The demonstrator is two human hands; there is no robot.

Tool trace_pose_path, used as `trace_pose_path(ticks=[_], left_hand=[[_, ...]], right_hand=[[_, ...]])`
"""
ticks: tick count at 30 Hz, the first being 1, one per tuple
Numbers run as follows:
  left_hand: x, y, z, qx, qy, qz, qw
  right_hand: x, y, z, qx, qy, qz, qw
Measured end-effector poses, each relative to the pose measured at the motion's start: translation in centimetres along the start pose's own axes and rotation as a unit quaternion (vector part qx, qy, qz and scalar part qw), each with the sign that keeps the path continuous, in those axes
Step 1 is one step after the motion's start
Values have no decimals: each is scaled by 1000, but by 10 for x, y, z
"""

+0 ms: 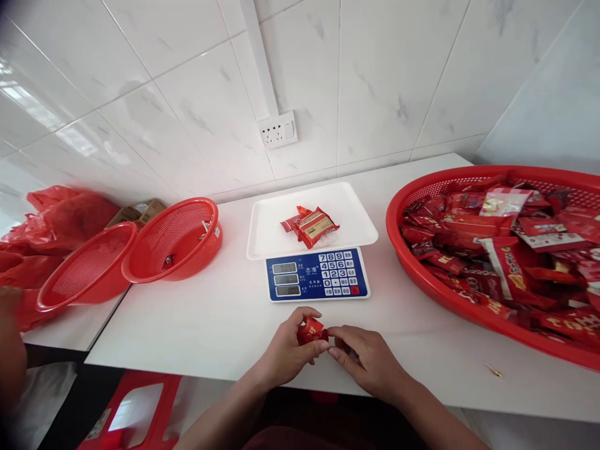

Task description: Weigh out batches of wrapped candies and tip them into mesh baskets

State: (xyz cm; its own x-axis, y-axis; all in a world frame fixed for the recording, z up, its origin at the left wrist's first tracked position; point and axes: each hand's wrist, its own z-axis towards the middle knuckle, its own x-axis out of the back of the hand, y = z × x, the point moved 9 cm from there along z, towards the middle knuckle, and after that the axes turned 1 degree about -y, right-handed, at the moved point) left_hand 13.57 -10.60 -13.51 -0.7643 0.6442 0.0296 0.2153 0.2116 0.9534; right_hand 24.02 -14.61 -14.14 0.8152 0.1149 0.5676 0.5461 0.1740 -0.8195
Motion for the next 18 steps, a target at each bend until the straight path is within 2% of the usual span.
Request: trace_pose_path(ticks=[6,9,13,18], left_hand=[[-7,-2,7,1,-39,-69,997],[-11,-9,7,11,-54,-61,997],[-9,-12,6,0,-30,-41,999],[3,4,7,-38,5,-71,997]], right_hand=[[3,5,1,-79,14,56,995],[0,2,5,-87,-18,55,995],[0,1,7,-82,-36,77,993],[10,16,6,-95,26,126,987]])
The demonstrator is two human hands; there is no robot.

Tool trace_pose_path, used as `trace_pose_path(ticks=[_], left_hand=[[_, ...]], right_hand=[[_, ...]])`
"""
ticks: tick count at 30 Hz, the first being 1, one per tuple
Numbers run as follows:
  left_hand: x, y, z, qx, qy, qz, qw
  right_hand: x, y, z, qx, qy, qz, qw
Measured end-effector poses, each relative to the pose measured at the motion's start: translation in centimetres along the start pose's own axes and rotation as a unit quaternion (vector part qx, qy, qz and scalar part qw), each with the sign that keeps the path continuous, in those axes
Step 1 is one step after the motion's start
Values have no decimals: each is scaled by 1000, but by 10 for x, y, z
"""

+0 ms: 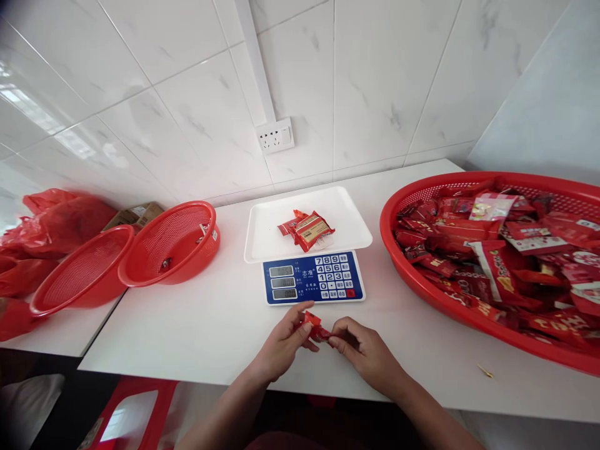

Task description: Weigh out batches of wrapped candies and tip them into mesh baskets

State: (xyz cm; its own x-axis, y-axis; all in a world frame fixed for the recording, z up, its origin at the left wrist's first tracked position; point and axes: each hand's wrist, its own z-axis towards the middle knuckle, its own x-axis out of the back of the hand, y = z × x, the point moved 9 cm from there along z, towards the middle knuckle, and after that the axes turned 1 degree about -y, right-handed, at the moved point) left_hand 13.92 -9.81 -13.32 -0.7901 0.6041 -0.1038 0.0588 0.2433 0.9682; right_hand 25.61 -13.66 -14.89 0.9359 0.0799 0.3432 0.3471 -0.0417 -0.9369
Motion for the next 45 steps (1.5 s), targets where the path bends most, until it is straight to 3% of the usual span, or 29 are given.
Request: trace_pose_path(ticks=[5,9,12,15,18,20,23,25,28,33,45], left_hand=[[35,53,8,-112,119,87,983],[60,112,21,-194,233,313,900],[61,144,33,-244,247,436,830],[59,154,30,-290,247,461,801],[60,141,6,-315,270,417,809],[58,115,-9,-290,259,382,838],[38,61,-18,-206,149,365,896],[22,30,-22,-155,78,367,914],[8,5,-26,-105,36,357,927],[-2,4,-22,-99,21,344,933],[-3,10,-21,-153,4,367,918]], right_hand=[[5,11,1,-20,25,43,999],[2,10,1,-24,14,33,999],[2,10,1,-27,14,29,999],[2,10,0,-26,19,28,999],[3,9,0,-21,23,30,999],[4,7,-1,-18,23,29,999],[2,3,-2,0,13,9,1000],[-3,-2,-3,21,-12,-17,1000],[-13,-7,-4,46,-54,-56,996],[-14,-6,-3,43,-58,-70,995],[-20,-15,-2,64,-89,-90,990]])
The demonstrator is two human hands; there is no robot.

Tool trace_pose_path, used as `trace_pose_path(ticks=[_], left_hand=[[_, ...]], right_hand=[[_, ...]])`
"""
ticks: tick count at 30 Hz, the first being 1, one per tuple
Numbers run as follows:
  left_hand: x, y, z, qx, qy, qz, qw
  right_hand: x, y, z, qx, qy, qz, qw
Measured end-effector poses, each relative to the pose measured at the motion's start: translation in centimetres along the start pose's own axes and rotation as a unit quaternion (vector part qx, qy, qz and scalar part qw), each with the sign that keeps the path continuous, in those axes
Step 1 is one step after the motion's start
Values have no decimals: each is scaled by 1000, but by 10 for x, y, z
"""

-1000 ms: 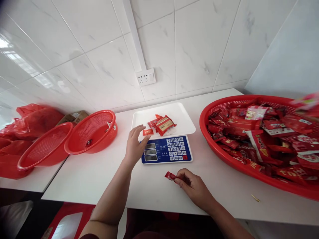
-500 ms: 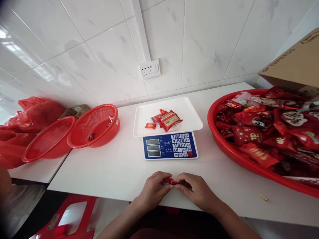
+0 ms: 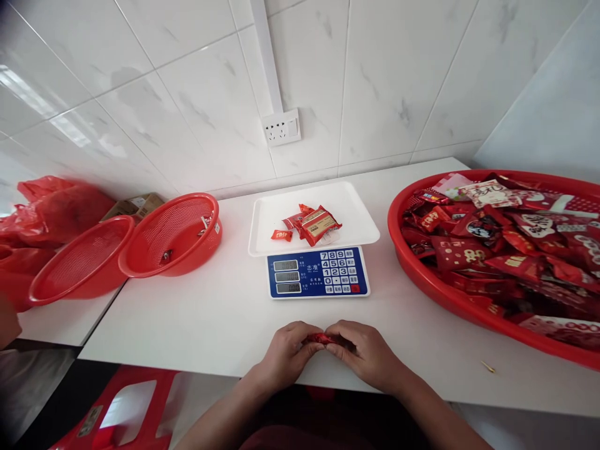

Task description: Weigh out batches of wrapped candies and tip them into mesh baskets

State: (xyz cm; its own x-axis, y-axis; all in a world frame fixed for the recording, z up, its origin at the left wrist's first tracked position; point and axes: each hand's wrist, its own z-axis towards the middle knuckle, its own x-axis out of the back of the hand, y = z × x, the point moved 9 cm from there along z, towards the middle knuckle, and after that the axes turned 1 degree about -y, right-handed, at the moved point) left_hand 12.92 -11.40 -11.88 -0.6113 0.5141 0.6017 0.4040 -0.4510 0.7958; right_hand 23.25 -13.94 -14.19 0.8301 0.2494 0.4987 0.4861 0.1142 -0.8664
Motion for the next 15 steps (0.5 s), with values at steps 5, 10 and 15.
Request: trace_pose_path(ticks=[5,10,15], left_hand=[[-1,1,-1,-4,-2,43,999],[47,5,4,-36,128,82,988],[144,-6,4,-21,323,221,920]], right_hand=[[-3,-3,0,11,-23,-1,1000],[-1,11,1,-25,-2,20,999],[0,12,3,-25,5,11,1000]])
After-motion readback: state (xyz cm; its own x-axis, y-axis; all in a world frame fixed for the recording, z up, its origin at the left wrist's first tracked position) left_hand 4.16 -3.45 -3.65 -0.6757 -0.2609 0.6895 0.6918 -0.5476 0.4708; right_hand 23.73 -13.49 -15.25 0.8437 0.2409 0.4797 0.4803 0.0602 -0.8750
